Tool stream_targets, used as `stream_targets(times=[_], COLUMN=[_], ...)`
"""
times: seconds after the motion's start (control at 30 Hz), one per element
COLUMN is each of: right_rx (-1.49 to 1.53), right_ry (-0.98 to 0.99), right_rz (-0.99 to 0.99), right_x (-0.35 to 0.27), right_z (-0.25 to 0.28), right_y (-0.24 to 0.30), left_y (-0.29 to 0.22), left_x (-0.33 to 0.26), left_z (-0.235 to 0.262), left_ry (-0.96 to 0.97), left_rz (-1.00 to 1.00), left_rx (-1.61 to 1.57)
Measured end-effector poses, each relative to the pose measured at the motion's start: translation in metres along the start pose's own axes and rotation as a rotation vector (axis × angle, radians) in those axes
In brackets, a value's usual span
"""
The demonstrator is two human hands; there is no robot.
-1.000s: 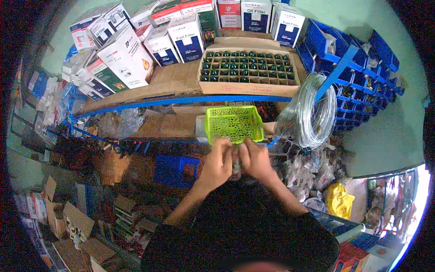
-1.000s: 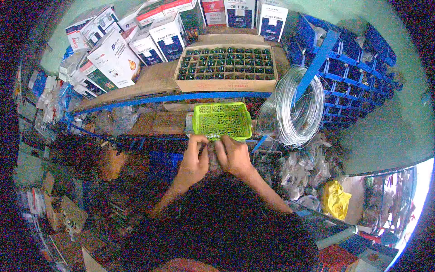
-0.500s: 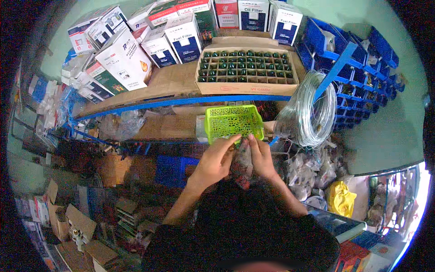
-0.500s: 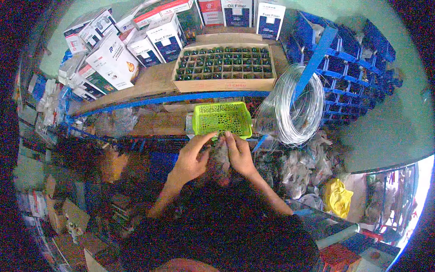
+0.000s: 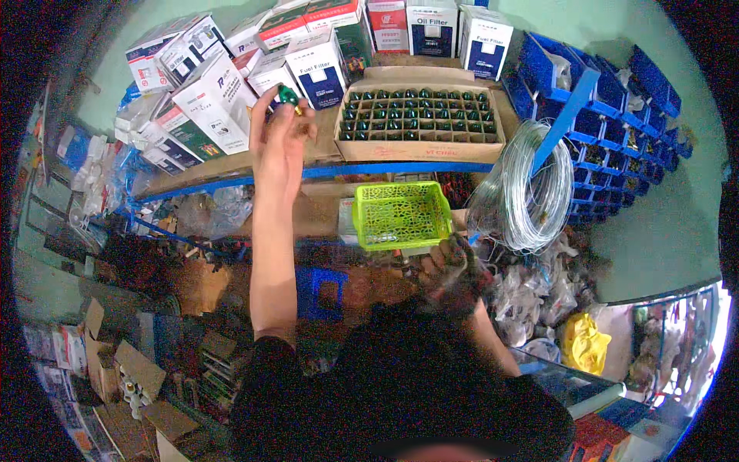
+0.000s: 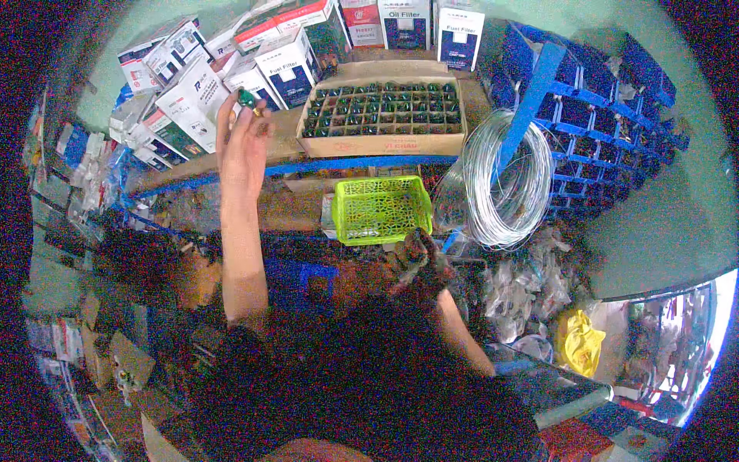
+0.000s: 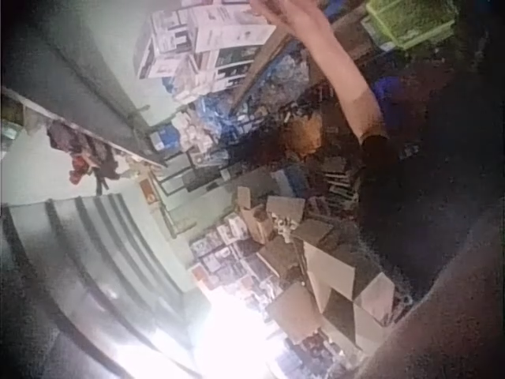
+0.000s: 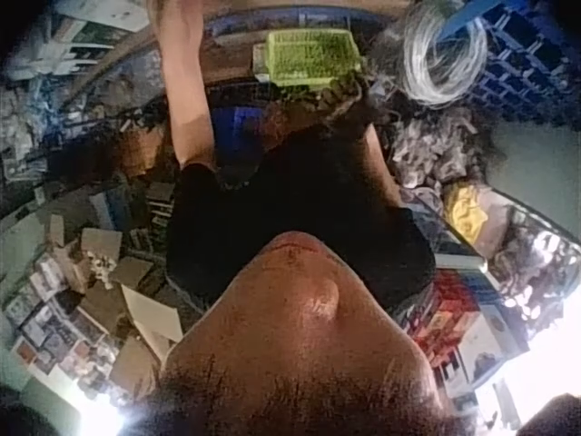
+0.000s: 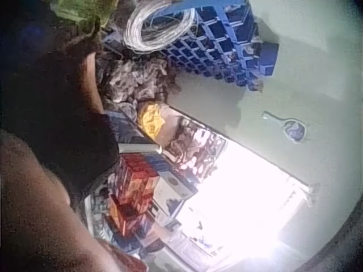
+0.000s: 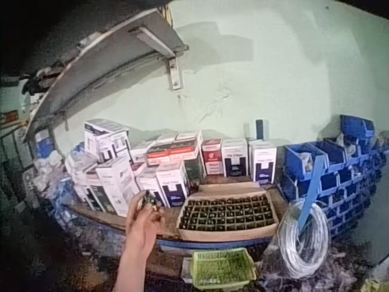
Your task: Assembling or organizing small green hardware parts from a wooden grid tray into a basket.
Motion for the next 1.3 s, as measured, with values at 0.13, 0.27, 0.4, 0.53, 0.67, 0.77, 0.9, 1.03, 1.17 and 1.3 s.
stream_targets(times=[0.13, 0.27, 0.4, 0.53, 0.67, 0.77, 0.9, 1.03, 1.17, 1.3], right_rx=[0.006, -0.009, -0.027, -0.049, -0.068, -0.083, -0.111, -0.141, -0.387, -1.301], right_ry=[0.019, 0.065, 0.103, 0.131, 0.164, 0.182, 0.206, 0.236, 0.146, -0.340], right_rz=[-0.026, 0.000, 0.009, 0.024, 0.033, 0.040, 0.040, 0.045, 0.113, 0.370], right_x=[-0.012, -0.012, -0.011, -0.009, -0.006, -0.003, 0.009, 0.002, 0.009, 0.015], right_z=[-0.020, -0.015, -0.010, -0.003, 0.002, 0.007, 0.007, 0.016, 0.035, 0.079], right_y=[-0.002, 0.008, 0.009, 0.004, 0.006, 0.005, 0.006, 0.004, 0.006, 0.036], left_y=[0.019, 0.012, 0.028, 0.050, 0.038, 0.022, 0.045, 0.070, 0.065, 0.050], left_x=[0.022, 0.035, 0.034, 0.027, 0.023, 0.026, 0.028, 0.023, 0.026, 0.038], left_z=[-0.018, -0.047, -0.066, -0.080, -0.089, -0.095, -0.113, -0.117, -0.118, -0.113], left_ry=[0.089, 0.233, 0.370, 0.505, 0.495, 0.442, 0.666, 0.833, 0.850, 0.621], left_rz=[-0.031, -0.349, -0.456, -0.470, -0.549, -0.596, -0.635, -0.634, -0.705, -0.537], left_rx=[0.248, 0.656, 0.877, 1.031, 1.030, 0.941, 1.063, 1.218, 1.237, 1.086])
Point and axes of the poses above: each hand's wrist, its own x-axis towards the middle knuckle, its own z-axis out of the back of the hand, y = z × x, the point moved 10 cm from there along x, towards the middle knuckle, and after that the axes turned 14 degrees about -y, right-handed, at the moved point
